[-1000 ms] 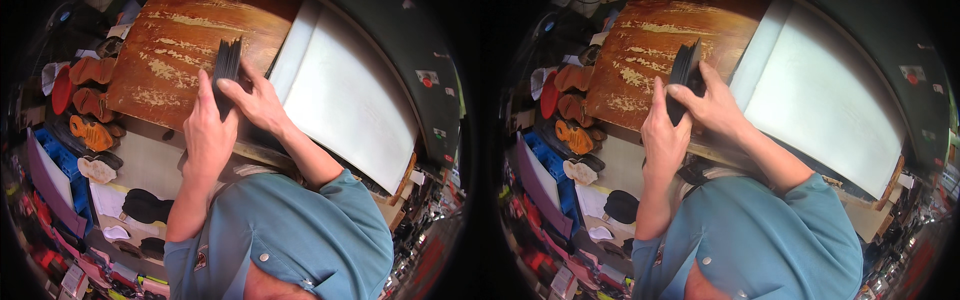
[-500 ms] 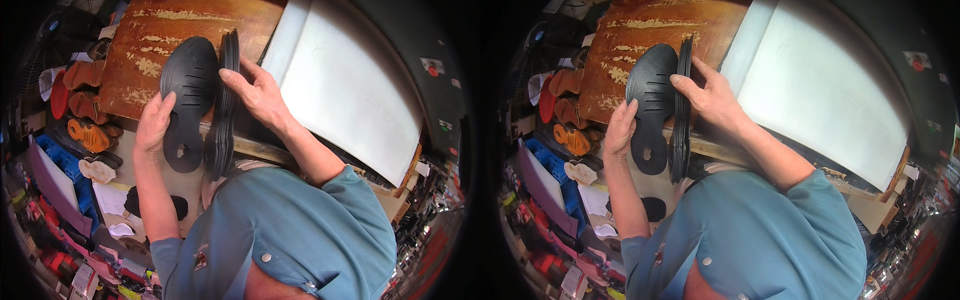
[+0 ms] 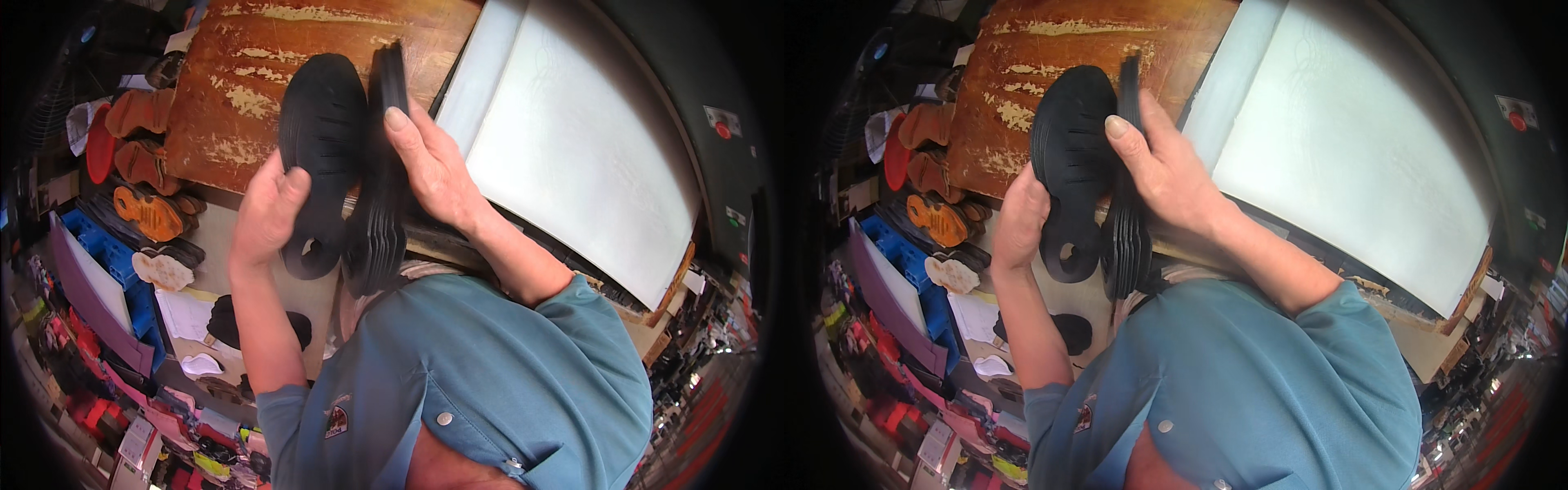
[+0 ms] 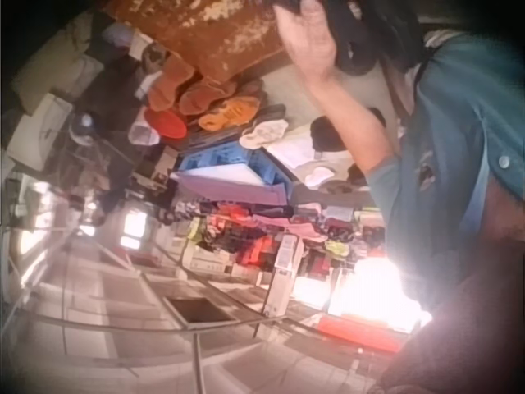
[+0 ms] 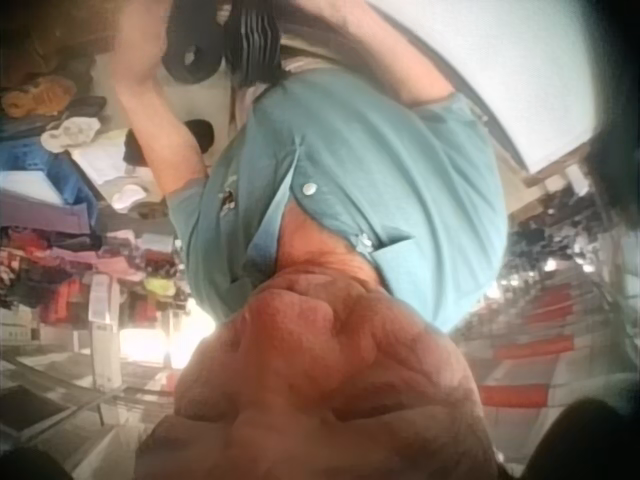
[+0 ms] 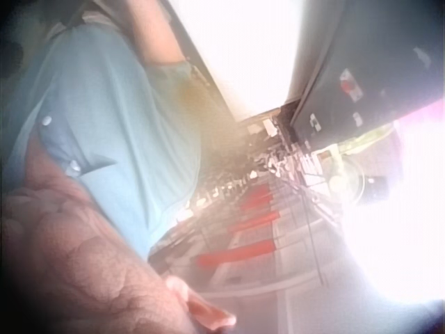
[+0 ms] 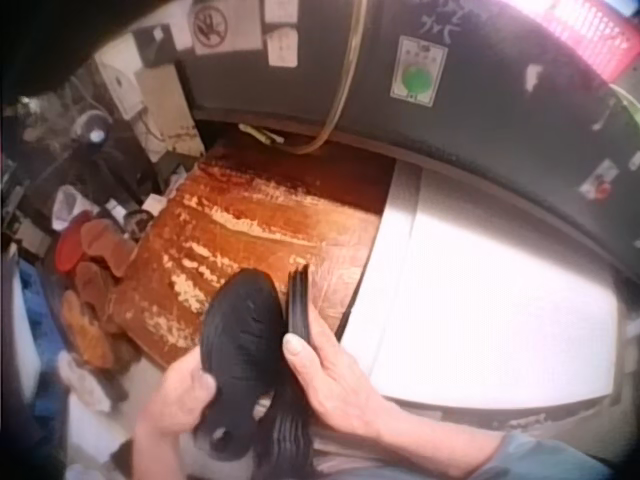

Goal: The person uses a green handheld air blower to clean the treads of black shoe soles. They repeatedly blow air into the grooves, flip the soles over, and inspect them by hand, handling several soles one at a time on a wooden workbench.

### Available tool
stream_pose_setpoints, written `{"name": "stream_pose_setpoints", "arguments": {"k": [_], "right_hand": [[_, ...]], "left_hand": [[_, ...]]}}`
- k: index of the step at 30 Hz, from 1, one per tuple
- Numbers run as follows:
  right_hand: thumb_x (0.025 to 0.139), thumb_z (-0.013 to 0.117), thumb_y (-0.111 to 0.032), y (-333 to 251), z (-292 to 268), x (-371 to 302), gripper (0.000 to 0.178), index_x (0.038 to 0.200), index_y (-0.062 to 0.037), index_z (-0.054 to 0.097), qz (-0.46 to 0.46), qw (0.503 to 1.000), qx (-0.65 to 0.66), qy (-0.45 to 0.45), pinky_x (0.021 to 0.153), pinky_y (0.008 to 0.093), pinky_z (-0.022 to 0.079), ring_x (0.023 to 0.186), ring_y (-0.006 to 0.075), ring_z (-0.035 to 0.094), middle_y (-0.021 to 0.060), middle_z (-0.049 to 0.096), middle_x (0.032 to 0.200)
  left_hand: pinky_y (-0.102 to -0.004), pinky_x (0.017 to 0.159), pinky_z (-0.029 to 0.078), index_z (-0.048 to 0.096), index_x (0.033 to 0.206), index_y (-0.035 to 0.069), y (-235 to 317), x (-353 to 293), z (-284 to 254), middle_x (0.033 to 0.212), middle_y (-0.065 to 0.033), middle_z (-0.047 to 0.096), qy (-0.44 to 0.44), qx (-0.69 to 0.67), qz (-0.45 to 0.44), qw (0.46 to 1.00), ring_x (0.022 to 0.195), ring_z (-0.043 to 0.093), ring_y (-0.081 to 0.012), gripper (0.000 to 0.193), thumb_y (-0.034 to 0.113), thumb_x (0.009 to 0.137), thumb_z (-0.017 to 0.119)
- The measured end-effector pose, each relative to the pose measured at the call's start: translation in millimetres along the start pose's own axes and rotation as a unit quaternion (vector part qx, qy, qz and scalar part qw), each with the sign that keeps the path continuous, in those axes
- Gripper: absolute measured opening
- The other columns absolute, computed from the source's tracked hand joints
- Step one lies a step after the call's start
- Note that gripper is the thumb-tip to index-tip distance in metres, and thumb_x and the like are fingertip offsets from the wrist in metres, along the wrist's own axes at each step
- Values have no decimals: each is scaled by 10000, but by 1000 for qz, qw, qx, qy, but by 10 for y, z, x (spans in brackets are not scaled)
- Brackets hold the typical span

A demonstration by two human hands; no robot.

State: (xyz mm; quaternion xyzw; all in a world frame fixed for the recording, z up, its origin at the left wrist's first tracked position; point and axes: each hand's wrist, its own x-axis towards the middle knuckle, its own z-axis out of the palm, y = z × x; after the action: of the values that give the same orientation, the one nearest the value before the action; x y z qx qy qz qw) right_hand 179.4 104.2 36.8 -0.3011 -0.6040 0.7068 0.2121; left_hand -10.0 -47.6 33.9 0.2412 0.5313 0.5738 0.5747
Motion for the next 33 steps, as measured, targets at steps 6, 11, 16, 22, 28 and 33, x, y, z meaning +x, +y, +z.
{"name": "stream_pose_setpoints", "arguments": {"k": [6,11,16,22,28,33], "right_hand": [[1131,364,-608,-96,130,10,894,1633,127,273,-9,997,-64,-52,1345,455,114,1653,438,58,372,149,1731],[1094,625,-424,-93,-25,72,817,1616,129,325,10,998,14,-57,1257,431,365,1581,389,355,355,322,1681],[1023,763,-352,-146,-23,-46,1064,1658,150,71,68,987,137,-45,1175,415,464,1487,372,481,328,389,1645],[1062,667,-200,-276,208,-488,916,1692,62,55,-40,997,36,-46,1150,370,434,1402,290,538,264,501,1528],[1085,614,-166,-13,146,-406,856,1678,107,60,-13,1000,-2,-15,1218,412,389,1489,340,470,332,386,1627],[1082,598,-135,93,59,-339,815,1670,115,93,26,996,58,-56,1255,420,354,1537,363,421,339,315,1686]], "left_hand": [[-349,1063,524,526,1480,-6,59,102,424,1359,-109,679,90,221,38,970,1214,651,-170,703,143,892,882],[-355,1044,539,555,1440,-56,89,141,138,1322,-135,695,114,-17,-21,993,1185,679,-194,481,58,998,705],[-443,1174,463,498,1516,-80,-28,-108,42,1466,-199,627,116,-180,34,976,1323,633,-298,573,135,1009,657],[-434,1228,401,432,1582,-70,-333,37,412,1554,-175,561,64,-348,-29,935,1429,544,-305,634,182,1038,637],[-373,1207,392,230,1686,-43,-196,187,793,1591,-188,496,205,132,105,964,1438,508,-245,674,173,1127,538],[-426,1259,326,158,1692,-63,-154,243,737,1706,-253,321,71,204,59,974,1553,384,-313,762,205,1107,566]]}}
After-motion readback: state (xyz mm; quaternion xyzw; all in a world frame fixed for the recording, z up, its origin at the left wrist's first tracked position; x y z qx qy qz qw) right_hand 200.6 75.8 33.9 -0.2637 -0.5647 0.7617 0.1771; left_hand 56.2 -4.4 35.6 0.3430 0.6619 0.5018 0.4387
